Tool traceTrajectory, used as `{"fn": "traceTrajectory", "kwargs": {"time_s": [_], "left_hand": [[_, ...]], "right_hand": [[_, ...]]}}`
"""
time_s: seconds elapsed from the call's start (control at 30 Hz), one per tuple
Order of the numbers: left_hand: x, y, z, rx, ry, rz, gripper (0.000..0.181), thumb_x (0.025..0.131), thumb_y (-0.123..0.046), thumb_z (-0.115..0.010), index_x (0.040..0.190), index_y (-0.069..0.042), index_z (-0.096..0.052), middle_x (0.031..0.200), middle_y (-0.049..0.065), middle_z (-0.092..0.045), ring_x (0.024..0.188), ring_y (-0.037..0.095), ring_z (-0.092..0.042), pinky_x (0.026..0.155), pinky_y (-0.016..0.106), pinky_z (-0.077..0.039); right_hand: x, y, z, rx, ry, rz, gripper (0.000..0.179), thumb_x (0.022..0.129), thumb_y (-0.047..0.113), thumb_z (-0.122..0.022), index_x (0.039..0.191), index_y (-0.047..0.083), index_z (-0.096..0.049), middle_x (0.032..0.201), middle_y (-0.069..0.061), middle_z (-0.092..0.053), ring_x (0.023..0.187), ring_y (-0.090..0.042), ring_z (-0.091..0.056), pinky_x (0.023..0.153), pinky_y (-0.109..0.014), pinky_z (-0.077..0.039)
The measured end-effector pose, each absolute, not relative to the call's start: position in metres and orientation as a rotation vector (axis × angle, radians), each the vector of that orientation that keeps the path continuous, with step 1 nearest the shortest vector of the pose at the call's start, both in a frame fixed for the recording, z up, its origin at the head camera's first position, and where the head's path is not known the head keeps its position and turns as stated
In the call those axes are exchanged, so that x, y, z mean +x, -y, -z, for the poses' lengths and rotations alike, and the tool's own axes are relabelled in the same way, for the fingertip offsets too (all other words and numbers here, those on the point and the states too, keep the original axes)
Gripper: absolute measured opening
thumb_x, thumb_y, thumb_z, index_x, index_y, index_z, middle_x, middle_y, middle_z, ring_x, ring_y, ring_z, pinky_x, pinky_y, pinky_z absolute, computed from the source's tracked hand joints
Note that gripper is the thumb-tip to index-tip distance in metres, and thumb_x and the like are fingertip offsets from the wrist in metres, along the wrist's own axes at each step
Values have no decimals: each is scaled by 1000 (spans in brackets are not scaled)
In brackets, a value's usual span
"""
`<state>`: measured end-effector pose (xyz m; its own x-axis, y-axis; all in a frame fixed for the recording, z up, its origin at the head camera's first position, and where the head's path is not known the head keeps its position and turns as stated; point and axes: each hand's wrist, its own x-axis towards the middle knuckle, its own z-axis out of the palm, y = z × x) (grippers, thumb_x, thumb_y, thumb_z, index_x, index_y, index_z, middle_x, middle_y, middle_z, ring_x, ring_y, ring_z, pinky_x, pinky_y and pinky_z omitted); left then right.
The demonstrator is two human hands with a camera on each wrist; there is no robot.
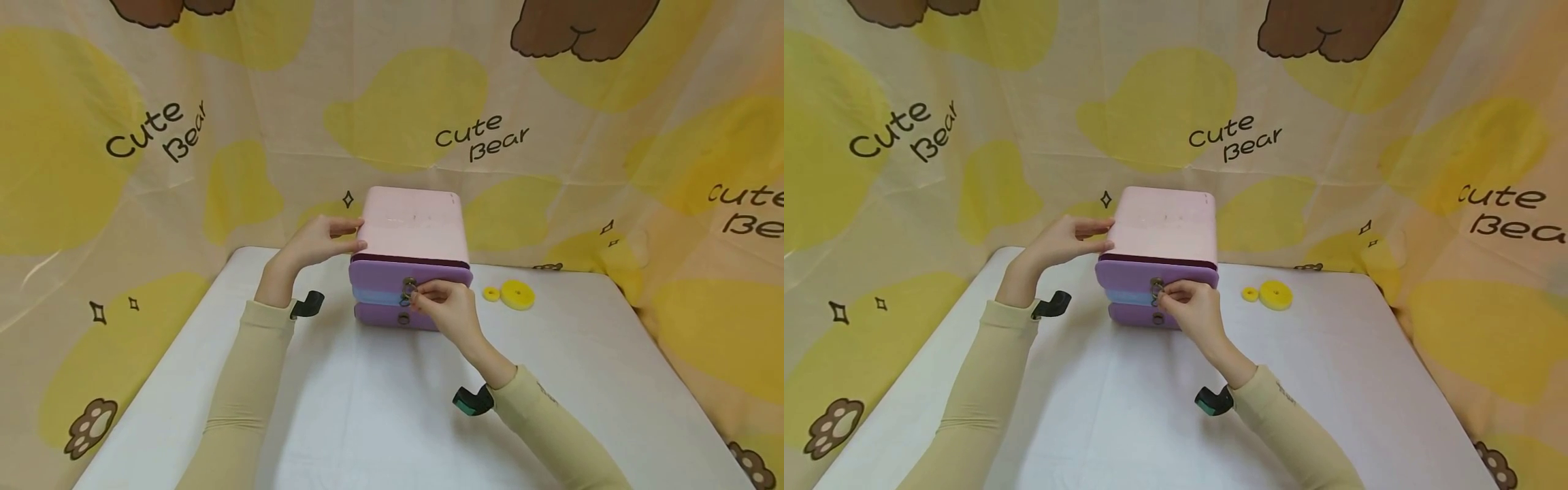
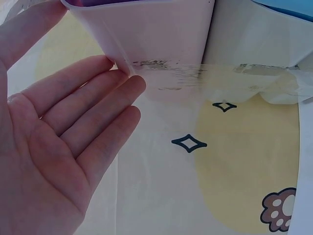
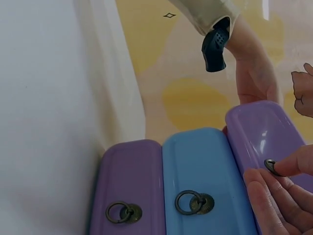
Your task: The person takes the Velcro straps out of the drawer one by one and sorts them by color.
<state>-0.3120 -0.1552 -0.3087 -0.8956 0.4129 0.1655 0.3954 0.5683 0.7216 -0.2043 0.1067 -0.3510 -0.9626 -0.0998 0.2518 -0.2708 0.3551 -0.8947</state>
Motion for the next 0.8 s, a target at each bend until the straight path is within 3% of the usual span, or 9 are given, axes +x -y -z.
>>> {"fn": "traceTrajectory", "kwargs": {"time_s": [0.17,0.4,0.8], "left_hand": [[-313,155,309,707,-2759,-1272,66,80,-46,-73,134,-15,-55,134,6,-58,127,24,-51,105,46,-41],[-311,155,310,714,-2763,-1273,67,79,-49,-73,134,-15,-56,133,6,-58,126,23,-52,104,45,-42],[-312,155,309,720,-2775,-1253,66,80,-48,-72,134,-13,-56,133,6,-58,126,23,-52,104,43,-42]], "right_hand": [[-224,-110,371,313,2426,-1702,13,84,11,-71,87,-2,-73,80,-18,-72,74,-33,-71,62,-28,-58],[-234,-111,377,303,2377,-1745,10,83,12,-72,84,2,-73,78,-13,-73,71,-25,-72,62,-28,-58],[-242,-109,377,316,2338,-1743,11,83,11,-71,84,1,-73,77,-14,-73,68,-25,-72,61,-30,-58]]}}
